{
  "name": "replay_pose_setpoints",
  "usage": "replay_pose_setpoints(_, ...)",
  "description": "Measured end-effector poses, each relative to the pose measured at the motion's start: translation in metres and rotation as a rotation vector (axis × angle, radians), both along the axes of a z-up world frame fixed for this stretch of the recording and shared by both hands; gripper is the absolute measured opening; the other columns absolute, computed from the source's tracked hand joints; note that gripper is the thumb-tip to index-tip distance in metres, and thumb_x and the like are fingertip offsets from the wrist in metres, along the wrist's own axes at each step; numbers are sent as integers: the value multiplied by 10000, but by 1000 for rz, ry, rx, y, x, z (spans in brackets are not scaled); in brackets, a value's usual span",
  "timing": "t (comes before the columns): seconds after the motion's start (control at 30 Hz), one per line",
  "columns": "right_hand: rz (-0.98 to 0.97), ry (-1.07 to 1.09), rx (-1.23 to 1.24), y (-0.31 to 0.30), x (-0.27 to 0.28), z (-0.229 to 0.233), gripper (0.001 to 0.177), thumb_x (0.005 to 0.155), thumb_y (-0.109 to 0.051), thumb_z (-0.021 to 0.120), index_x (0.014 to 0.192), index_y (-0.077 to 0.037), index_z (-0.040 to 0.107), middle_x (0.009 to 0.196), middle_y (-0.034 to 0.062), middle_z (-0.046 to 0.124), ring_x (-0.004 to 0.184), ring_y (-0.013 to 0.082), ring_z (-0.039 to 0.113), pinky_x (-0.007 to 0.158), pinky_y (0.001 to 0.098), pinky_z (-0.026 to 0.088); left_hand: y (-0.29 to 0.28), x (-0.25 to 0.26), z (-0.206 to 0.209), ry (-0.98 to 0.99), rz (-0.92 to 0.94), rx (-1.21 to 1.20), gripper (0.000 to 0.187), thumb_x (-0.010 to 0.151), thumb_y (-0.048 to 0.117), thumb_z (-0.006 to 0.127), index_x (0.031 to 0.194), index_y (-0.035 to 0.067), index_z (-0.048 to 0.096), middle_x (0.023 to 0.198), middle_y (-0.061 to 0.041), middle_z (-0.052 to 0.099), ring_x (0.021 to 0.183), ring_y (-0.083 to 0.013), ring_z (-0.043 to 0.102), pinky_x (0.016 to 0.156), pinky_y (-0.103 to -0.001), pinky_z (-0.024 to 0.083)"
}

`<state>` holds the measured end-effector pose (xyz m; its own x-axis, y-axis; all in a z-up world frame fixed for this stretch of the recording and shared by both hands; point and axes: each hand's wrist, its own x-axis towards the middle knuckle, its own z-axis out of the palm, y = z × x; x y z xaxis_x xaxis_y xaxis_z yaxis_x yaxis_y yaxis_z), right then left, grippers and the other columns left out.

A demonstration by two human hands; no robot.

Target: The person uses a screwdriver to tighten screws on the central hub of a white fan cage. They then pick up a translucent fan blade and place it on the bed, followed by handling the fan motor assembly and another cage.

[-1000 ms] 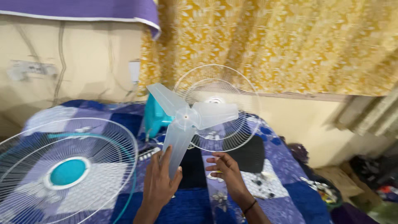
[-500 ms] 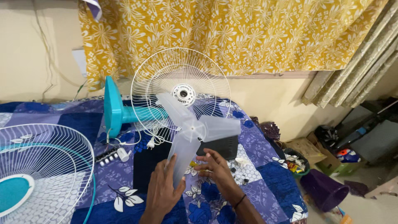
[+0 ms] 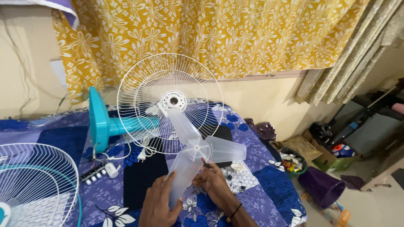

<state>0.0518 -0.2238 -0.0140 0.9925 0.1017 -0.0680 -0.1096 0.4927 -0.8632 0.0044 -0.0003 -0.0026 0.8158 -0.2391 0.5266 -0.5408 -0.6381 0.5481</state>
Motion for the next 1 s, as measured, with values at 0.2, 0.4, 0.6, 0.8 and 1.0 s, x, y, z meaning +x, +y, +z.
replay_pose_setpoints(0.2, -144, 130, 106, -12, -5, -9, 508, 995, -375, 562, 1342, -31, 421, 1170, 135, 674, 951, 249, 695, 810, 408, 584, 4, 9, -11, 23, 8, 55, 978, 634, 236, 808, 1514, 119, 399, 1310, -146, 580, 1173, -335, 559, 962, -519, 414)
replay_pose_setpoints(0.4, -207, 90, 292, -30, 6, -21, 464, 1000, -394, 508, 1307, -46, 516, 1168, 121, 688, 953, 235, 703, 807, 365, 591, 3, 13, -22, 79, -25, 214, 813, 725, 235, 765, 1475, 161, 457, 1261, -115, 588, 1204, -298, 560, 990, -489, 431)
replay_pose_setpoints(0.6, -175, 67, 294, -31, 3, -25, 412, 1018, -322, 543, 1280, -5, 551, 1177, 116, 674, 905, 197, 716, 769, 297, 626, 7, 21, -33, 91, 134, 51, 895, 690, 245, 810, 1496, 144, 433, 1315, -89, 606, 1208, -296, 570, 941, -520, 450)
replay_pose_setpoints(0.8, -219, 55, 331, -36, -10, -27, 374, 996, -244, 585, 1275, 4, 562, 1172, 133, 694, 860, 194, 711, 769, 311, 622, 19, 38, -59, 91, 351, -150, 572, 822, 76, 648, 1377, 200, 591, 1118, -27, 732, 1086, -263, 683, 915, -439, 558)
replay_pose_setpoints(1.0, -229, 75, 207, -52, -22, -27, 303, 1001, -311, 559, 1130, -37, 575, 1012, 133, 697, 763, 247, 704, 712, 398, 618, 20, 46, -70, 161, 381, -224, 374, 895, 113, 632, 1253, 209, 685, 1016, -4, 787, 1000, -242, 740, 882, -413, 592)
